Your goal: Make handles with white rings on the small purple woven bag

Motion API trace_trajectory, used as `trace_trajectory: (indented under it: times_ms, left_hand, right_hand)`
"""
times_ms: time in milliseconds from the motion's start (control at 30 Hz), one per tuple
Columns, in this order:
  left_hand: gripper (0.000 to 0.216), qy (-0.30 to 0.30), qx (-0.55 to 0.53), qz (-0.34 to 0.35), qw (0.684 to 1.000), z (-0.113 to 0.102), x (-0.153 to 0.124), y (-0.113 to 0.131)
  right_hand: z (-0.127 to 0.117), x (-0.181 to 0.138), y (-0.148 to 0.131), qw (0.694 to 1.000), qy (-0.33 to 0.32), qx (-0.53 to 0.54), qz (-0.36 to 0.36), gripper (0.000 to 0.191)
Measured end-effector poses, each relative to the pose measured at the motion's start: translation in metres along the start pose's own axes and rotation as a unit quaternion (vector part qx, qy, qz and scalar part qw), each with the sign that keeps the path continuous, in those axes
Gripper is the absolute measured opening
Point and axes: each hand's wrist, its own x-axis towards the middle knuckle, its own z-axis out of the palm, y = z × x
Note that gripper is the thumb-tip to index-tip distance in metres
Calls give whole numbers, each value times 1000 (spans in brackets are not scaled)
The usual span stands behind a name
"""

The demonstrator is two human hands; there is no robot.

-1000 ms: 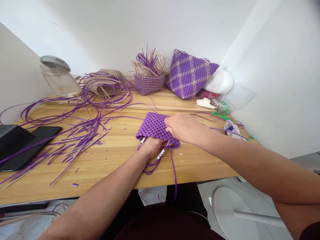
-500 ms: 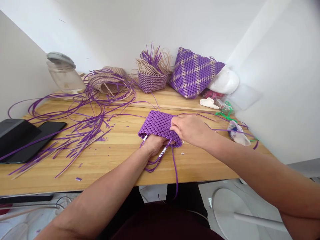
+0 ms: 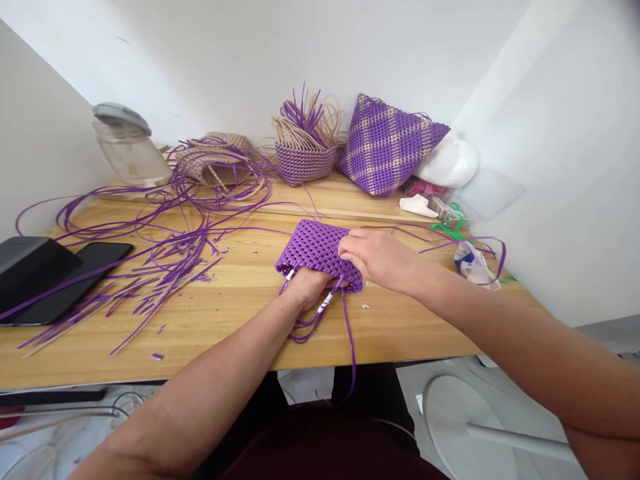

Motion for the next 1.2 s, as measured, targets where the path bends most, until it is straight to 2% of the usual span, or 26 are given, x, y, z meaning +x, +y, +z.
trace_trajectory:
  times_ms: [233,467,767,967,1200]
  left_hand:
    - [55,34,7,-8,999,-1,0,-1]
    - [45,24,-25,-66,997,8,0,15]
    - [43,55,-7,-69,996,8,1,17]
    - [48,23,7,-42,999,1,1,12]
    - [52,11,11,-42,999,-3,1,14]
  right_hand:
    - [-3,4,-2,999,-20,1,30,20]
    - [0,-3,3,999,20,22,21,18]
    - [5,-10,8,998,39,44,20,15]
    - [9,-13,6,999,38,19,16,17]
    - [19,-19,4,997,61,-51,-18,17]
